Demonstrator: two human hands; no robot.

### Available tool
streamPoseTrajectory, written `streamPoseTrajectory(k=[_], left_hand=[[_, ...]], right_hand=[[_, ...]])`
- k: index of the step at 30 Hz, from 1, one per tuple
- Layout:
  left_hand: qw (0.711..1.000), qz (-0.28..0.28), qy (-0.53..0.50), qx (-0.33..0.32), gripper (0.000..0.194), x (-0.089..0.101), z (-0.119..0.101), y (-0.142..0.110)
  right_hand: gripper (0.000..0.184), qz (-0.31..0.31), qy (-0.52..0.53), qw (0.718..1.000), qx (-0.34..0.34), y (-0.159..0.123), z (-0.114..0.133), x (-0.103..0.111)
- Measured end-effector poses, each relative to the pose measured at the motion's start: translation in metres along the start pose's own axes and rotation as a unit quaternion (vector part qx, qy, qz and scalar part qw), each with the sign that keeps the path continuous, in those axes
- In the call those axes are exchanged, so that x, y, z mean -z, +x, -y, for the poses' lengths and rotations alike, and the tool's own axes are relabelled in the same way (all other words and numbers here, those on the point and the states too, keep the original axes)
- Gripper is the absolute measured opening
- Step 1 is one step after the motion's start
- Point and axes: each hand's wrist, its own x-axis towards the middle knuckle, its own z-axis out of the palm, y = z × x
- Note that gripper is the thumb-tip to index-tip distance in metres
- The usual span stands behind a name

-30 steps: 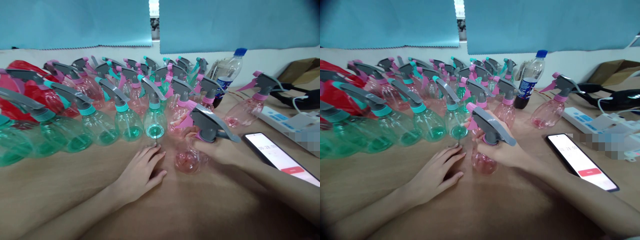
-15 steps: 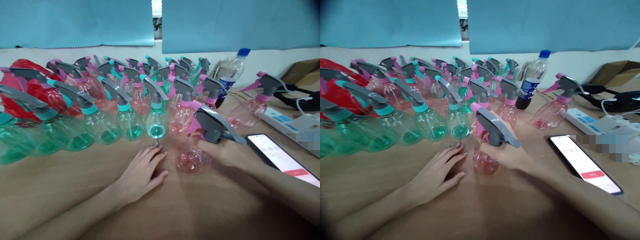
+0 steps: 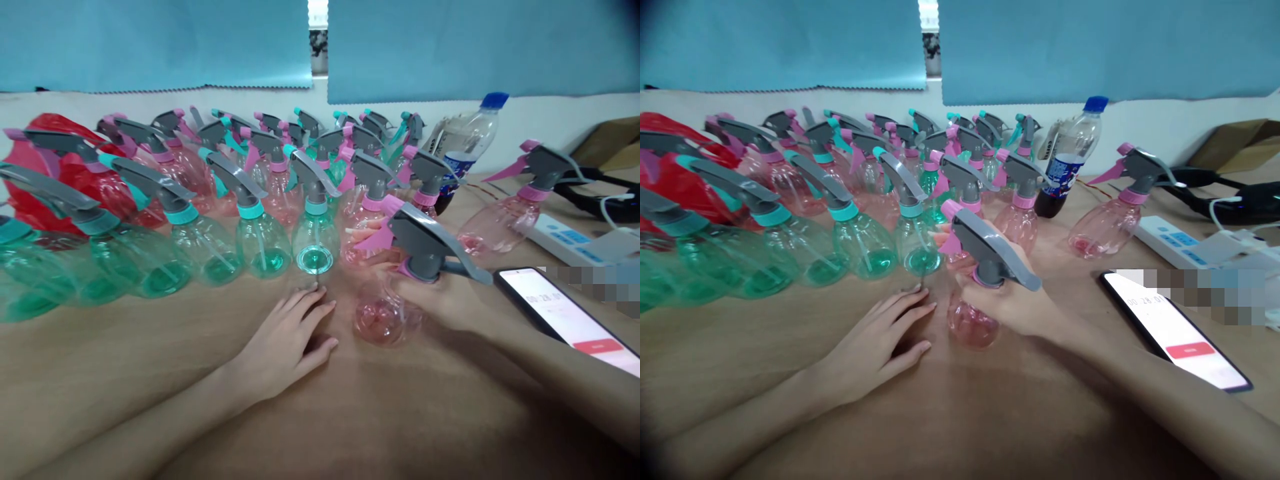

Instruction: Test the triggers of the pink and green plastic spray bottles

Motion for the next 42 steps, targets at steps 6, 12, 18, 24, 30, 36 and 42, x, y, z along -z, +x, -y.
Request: streamPoseTrajectory(k=[6, 12, 18, 24, 30, 36, 42], left_hand=[[1.000, -0.004, -0.008, 0.001, 0.046, 0.000, -0.001, 0.000], [1.000, 0.002, -0.002, 0.003, 0.047, 0.001, -0.001, 0.001], [1.000, 0.000, -0.001, 0.000, 0.046, 0.000, 0.001, 0.000], [1.000, -0.002, 0.002, -0.004, 0.045, 0.000, 0.001, 0.000], [1.000, -0.006, 0.005, -0.002, 0.045, 0.000, 0.001, 0.001], [1.000, -0.013, -0.004, -0.004, 0.043, -0.001, 0.000, 0.002], [1.000, -0.016, 0.001, -0.012, 0.044, -0.002, 0.002, 0.001]], right_hand=[[0.004, 0.045, 0.041, 0.998, 0.014, -0.001, 0.001, 0.000], [0.004, 0.055, 0.029, 0.998, 0.010, -0.001, 0.001, 0.001], [0.010, 0.041, 0.020, 0.999, 0.016, 0.001, 0.003, 0.001], [0.024, 0.084, 0.019, 0.996, 0.007, 0.008, 0.019, 0.005], [0.025, 0.067, 0.003, 0.998, 0.004, 0.009, 0.020, 0.005], [0.026, 0.082, 0.019, 0.996, 0.011, 0.008, 0.018, 0.004], [0.028, 0.126, 0.053, 0.991, 0.007, 0.010, 0.019, 0.005]])
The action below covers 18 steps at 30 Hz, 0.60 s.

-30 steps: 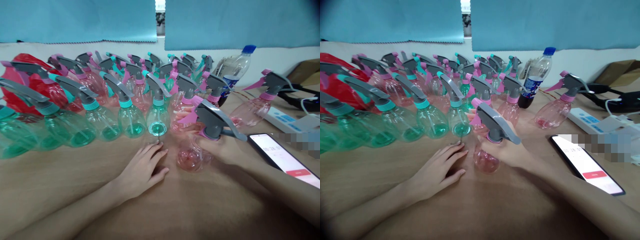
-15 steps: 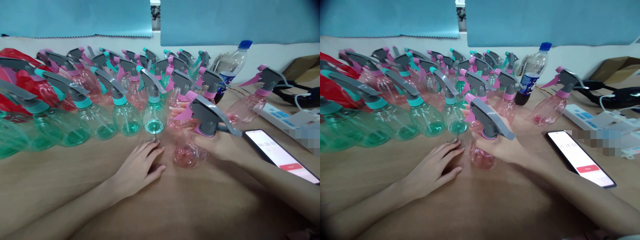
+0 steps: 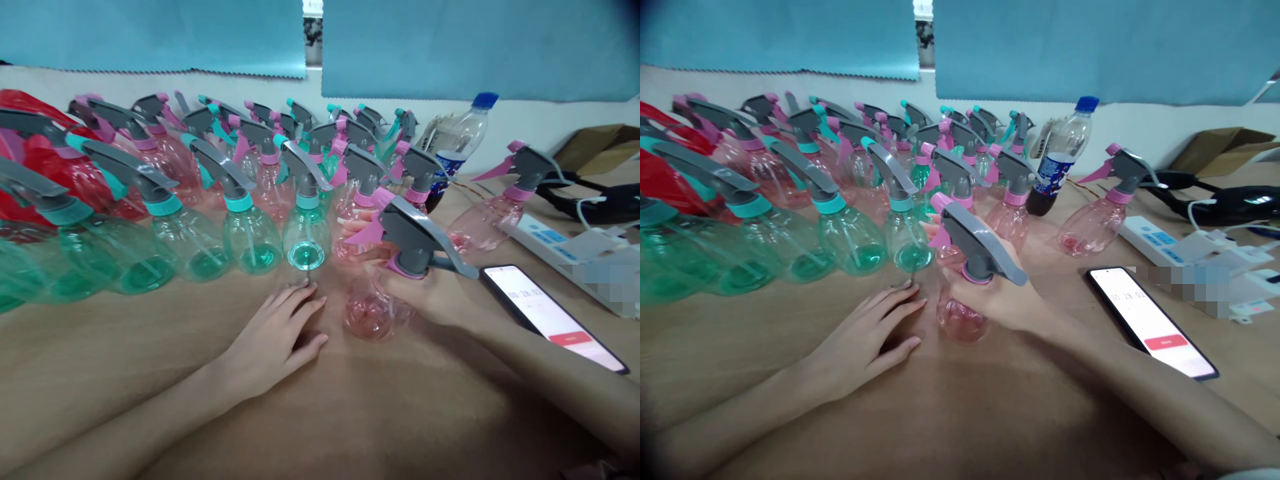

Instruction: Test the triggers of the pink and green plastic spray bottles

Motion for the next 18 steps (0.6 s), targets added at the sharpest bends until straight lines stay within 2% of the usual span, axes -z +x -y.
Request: streamPoseTrajectory(k=[4, 9, 13, 18], left_hand=[[1.000, 0.001, -0.002, 0.003, 0.044, 0.000, 0.000, 0.000], [1.000, 0.001, -0.005, 0.006, 0.042, 0.001, -0.001, 0.000], [1.000, -0.003, -0.002, 0.001, 0.043, 0.001, -0.001, 0.000], [1.000, 0.000, 0.001, 0.000, 0.044, 0.000, 0.000, 0.000]], right_hand=[[0.028, 0.002, -0.009, 1.000, -0.006, -0.001, 0.002, 0.001], [0.026, -0.042, -0.040, 0.998, -0.002, -0.002, 0.003, 0.000], [0.026, -0.043, -0.052, 0.998, -0.004, -0.002, 0.003, 0.001], [0.021, -0.029, -0.025, 0.999, 0.004, -0.003, -0.007, 0.000]])
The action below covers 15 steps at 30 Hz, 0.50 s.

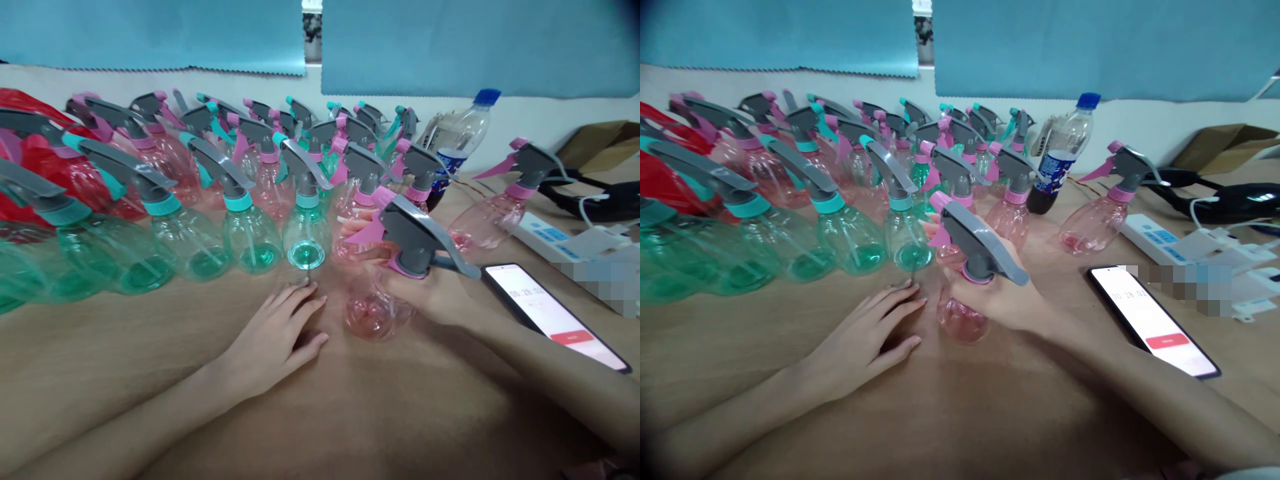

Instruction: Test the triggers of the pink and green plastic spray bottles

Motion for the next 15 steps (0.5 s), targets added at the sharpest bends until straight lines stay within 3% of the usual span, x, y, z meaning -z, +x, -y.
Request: streamPoseTrajectory(k=[5, 11, 15], left_hand=[[1.000, -0.001, 0.001, 0.000, 0.044, 0.001, 0.000, 0.000], [1.000, -0.004, -0.005, 0.002, 0.044, -0.001, 0.000, 0.000], [1.000, 0.000, -0.003, 0.008, 0.045, -0.002, 0.000, 0.000]], right_hand=[[0.017, 0.017, 0.025, 1.000, 0.006, 0.001, 0.003, 0.000], [0.021, -0.015, -0.006, 1.000, -0.004, 0.001, 0.014, 0.002], [0.011, -0.014, -0.024, 0.999, -0.018, -0.001, 0.012, 0.002]])
